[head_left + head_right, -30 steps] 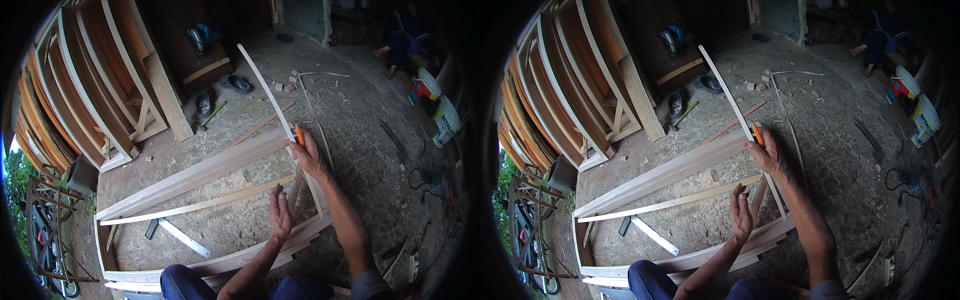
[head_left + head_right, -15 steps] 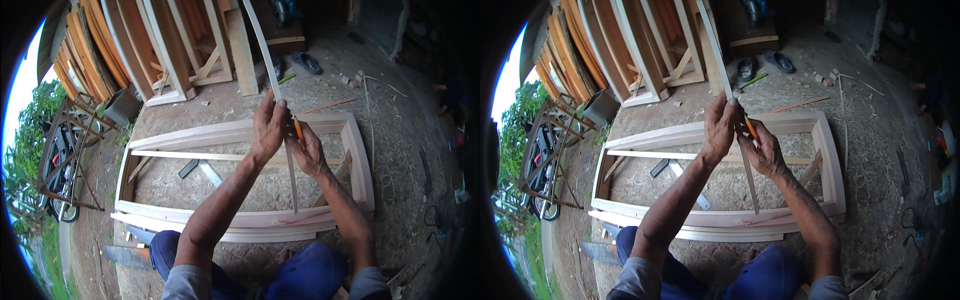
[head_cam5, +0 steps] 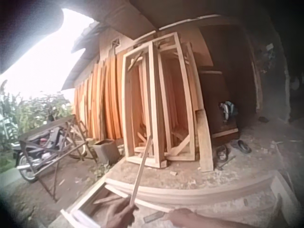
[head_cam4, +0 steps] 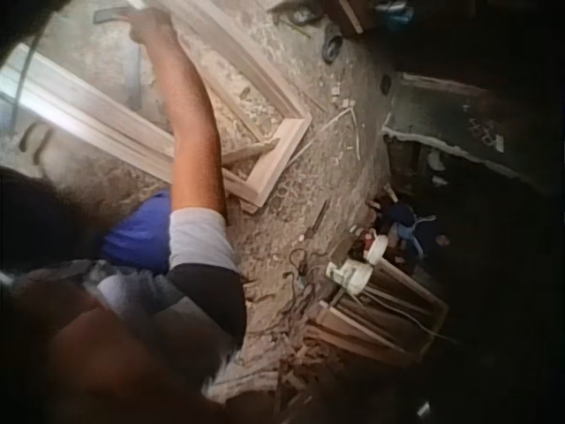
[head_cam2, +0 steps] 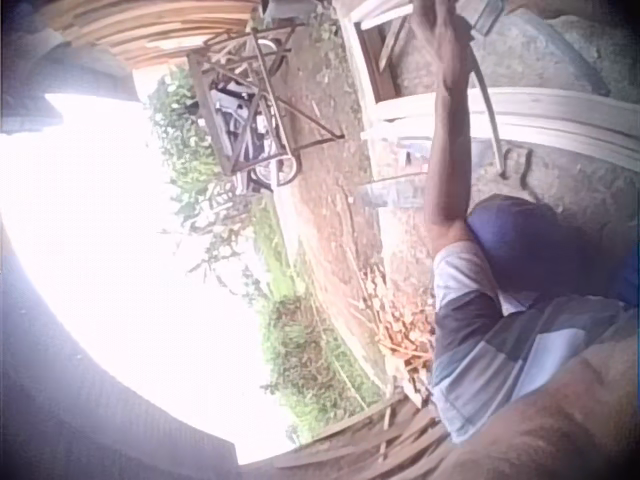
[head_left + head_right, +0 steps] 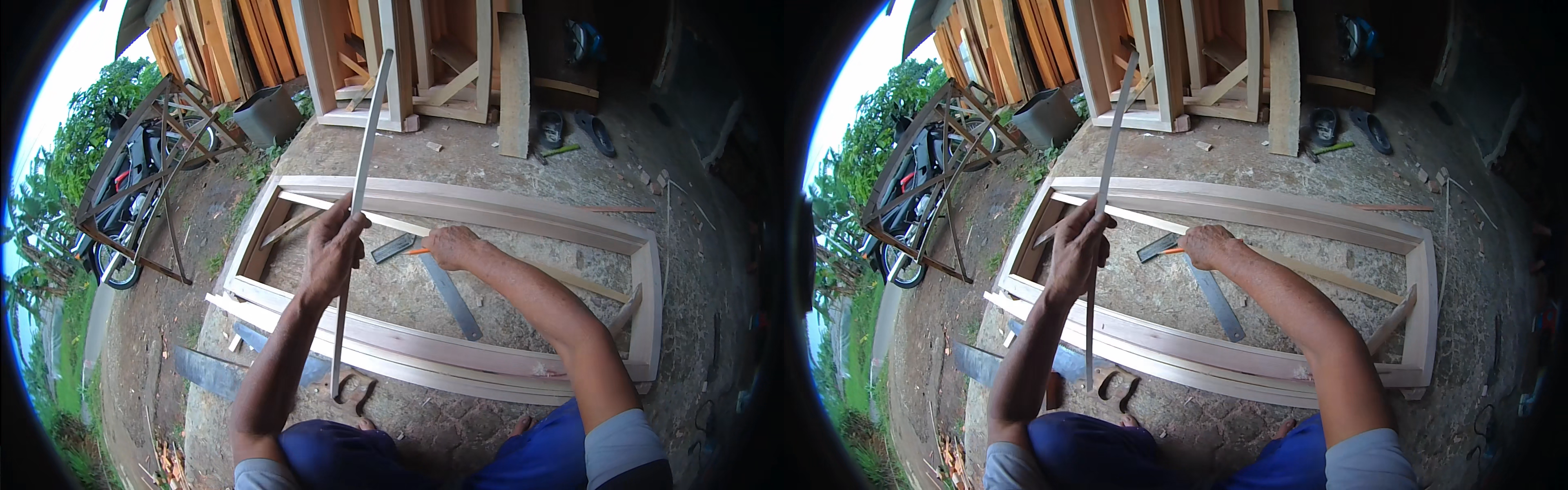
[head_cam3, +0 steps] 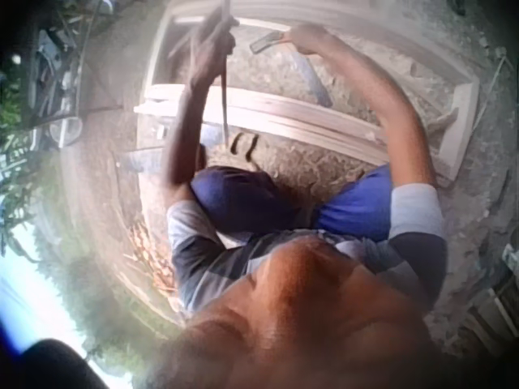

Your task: The person measures and marks thin wooden strips using a try square and pencil, then cuts them with a hand saw. The person fits the cut strips into a larger wooden frame structure on the ground.

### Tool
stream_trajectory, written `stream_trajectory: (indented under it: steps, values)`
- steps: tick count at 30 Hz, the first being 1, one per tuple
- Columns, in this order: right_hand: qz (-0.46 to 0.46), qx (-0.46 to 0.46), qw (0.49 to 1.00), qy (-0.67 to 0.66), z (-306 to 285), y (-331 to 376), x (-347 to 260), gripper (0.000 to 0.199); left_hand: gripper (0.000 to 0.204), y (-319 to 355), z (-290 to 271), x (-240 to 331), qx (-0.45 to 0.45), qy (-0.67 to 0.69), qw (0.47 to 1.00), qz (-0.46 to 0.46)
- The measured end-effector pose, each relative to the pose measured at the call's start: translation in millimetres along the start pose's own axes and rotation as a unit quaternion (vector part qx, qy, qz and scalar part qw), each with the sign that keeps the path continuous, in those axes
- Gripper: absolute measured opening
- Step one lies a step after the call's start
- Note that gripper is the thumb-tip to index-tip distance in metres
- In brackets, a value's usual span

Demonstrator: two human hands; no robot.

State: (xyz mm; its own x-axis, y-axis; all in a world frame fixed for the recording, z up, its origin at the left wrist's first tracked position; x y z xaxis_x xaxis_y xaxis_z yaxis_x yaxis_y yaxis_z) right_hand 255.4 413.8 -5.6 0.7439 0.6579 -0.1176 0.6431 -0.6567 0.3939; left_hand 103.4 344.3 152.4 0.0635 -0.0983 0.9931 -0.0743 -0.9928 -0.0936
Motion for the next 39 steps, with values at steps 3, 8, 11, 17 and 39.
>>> stream_trajectory:
  steps: [3,8,11,17,39]
  values:
    - [-0.016,-0.025,1.000,0.007,39,-60,-34,0.033,0.044,24,-32,-50,0.015,0.059,0.994,-0.093]
    - [0.090,0.026,0.995,-0.047,75,-119,-31,0.058,0.051,50,-70,-75,-0.011,0.082,0.988,-0.130]
    - [0.121,0.041,0.991,-0.030,85,-137,-24,0.056,0.051,68,-92,-83,0.006,0.093,0.987,-0.133]
    - [0.079,0.037,0.996,-0.023,85,-153,-34,0.041,0.050,86,-122,-96,0.049,0.129,0.979,-0.147]
    - [0.166,0.309,0.915,-0.198,-163,90,54,0.050,0.048,57,-81,-15,0.085,0.164,0.982,0.033]
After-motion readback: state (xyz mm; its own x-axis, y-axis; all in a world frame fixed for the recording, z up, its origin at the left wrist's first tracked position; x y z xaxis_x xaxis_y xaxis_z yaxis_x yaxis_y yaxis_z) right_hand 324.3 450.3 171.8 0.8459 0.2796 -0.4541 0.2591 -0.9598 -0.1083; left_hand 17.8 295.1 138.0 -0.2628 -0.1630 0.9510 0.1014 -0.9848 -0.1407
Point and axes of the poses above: each hand's wrist, its own y-axis away from the middle knuckle, its own z-axis out of the palm, x = y × z, the point moved 10 cm from there along -y, towards the middle knuckle, and after that the axes turned 3 degrees about -x, right-handed, at the moved point
